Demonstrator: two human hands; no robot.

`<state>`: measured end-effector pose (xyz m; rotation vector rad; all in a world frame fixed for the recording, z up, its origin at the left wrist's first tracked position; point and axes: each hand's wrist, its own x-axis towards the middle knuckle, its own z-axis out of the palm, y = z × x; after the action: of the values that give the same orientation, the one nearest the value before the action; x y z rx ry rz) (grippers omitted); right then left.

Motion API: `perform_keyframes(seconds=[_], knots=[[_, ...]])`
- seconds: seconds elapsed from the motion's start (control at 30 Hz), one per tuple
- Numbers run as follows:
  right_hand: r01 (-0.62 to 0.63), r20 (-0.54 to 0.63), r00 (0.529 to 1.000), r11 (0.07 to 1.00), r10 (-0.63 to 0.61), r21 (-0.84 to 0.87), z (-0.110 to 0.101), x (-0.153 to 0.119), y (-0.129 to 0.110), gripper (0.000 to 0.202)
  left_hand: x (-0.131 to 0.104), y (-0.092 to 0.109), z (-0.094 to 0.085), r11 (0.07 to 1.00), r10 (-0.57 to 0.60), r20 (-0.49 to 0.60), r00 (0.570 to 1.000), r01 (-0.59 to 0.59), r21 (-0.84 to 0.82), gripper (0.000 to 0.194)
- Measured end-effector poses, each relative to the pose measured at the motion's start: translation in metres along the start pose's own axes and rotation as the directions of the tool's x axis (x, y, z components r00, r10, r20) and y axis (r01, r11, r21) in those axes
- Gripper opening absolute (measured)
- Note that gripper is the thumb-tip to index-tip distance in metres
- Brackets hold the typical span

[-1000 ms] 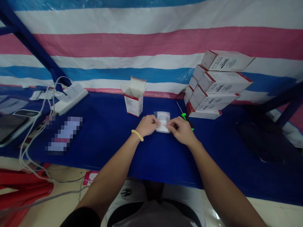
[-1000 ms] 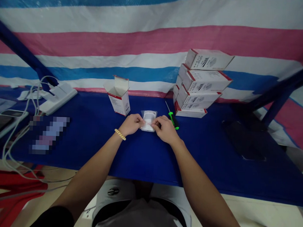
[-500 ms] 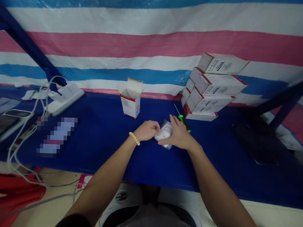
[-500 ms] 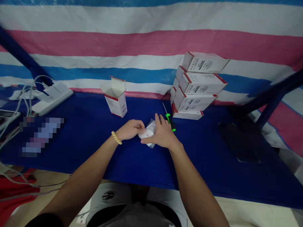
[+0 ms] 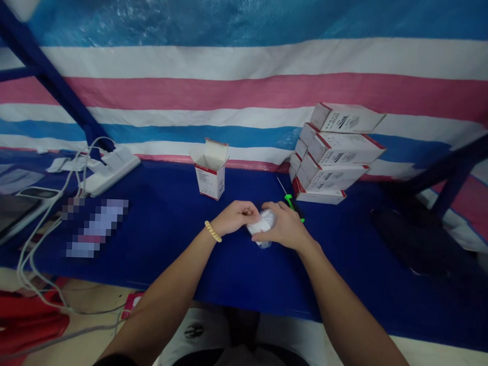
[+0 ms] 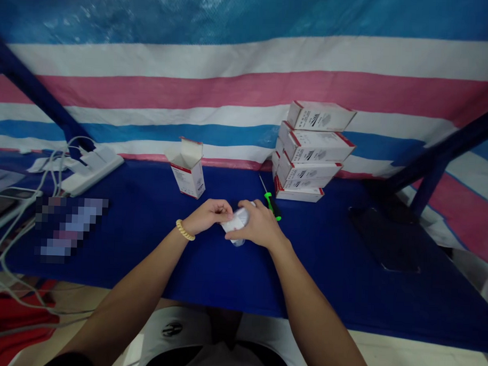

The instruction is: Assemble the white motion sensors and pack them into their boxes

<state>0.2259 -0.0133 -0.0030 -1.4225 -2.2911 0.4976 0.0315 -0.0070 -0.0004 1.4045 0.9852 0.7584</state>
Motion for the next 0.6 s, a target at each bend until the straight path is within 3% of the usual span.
perform_keyframes(seconds=[0.13,0.17,0.2,0.23,0.27,0.3,0.33,0.37,0.4,0.43,0.5,0.53,0.6], knots=[[-0.021,-0.065,0.998,1.000,0.020,-0.016,0.003,0.001,0.002,0.066,-0.003,0.003,0.003,0.990,0.105,-0.127,0.986,-0.116,-0.077,0.024],[-0.039,-0.087,0.995,0.999,0.038,-0.018,0.004,0.002,0.002,0.065,-0.004,0.004,0.003,0.987,0.146,-0.220,0.964,-0.158,-0.038,0.026],[-0.062,-0.115,0.992,0.998,0.060,-0.016,0.005,0.002,0.002,0.065,-0.004,0.004,0.002,0.979,0.204,-0.350,0.914,-0.200,0.047,0.028],[-0.088,-0.147,0.985,0.996,0.086,-0.007,0.005,0.003,0.002,0.065,-0.005,0.003,-0.001,0.959,0.281,-0.502,0.818,-0.225,0.170,0.030],[-0.112,-0.180,0.977,0.994,0.113,0.011,0.005,0.003,0.002,0.064,-0.005,0.002,-0.004,0.926,0.372,-0.640,0.672,-0.217,0.309,0.033],[-0.131,-0.210,0.968,0.991,0.137,0.039,0.005,0.003,0.002,0.062,-0.005,0.001,-0.009,0.884,0.459,-0.736,0.498,-0.171,0.436,0.038],[-0.143,-0.239,0.958,0.987,0.158,0.079,0.004,0.004,0.002,0.060,-0.004,-0.001,-0.015,0.847,0.524,-0.785,0.331,-0.103,0.522,0.044],[-0.150,-0.263,0.948,0.980,0.179,0.128,0.003,0.004,0.002,0.059,-0.003,-0.003,-0.022,0.824,0.560,-0.802,0.207,-0.040,0.565,0.053],[-0.156,-0.282,0.938,0.971,0.203,0.182,0.002,0.004,0.002,0.058,-0.002,-0.006,-0.029,0.819,0.568,-0.811,0.138,0.006,0.574,0.063],[-0.163,-0.295,0.927,0.958,0.231,0.236,0.001,0.004,0.002,0.057,0.000,-0.009,-0.037,0.826,0.555,-0.824,0.113,0.042,0.562,0.073],[-0.180,-0.307,0.907,0.924,0.289,0.338,-0.002,0.003,0.002,0.057,0.003,-0.015,-0.051,0.859,0.483,-0.864,0.146,0.114,0.499,0.094],[-0.183,-0.305,0.900,0.906,0.311,0.382,-0.003,0.003,0.002,0.057,0.004,-0.019,-0.056,0.874,0.436,-0.881,0.183,0.149,0.463,0.100],[-0.179,-0.304,0.890,0.874,0.340,0.452,-0.003,0.002,0.002,0.056,0.006,-0.024,-0.063,0.864,0.399,-0.861,0.315,0.186,0.468,0.102]])
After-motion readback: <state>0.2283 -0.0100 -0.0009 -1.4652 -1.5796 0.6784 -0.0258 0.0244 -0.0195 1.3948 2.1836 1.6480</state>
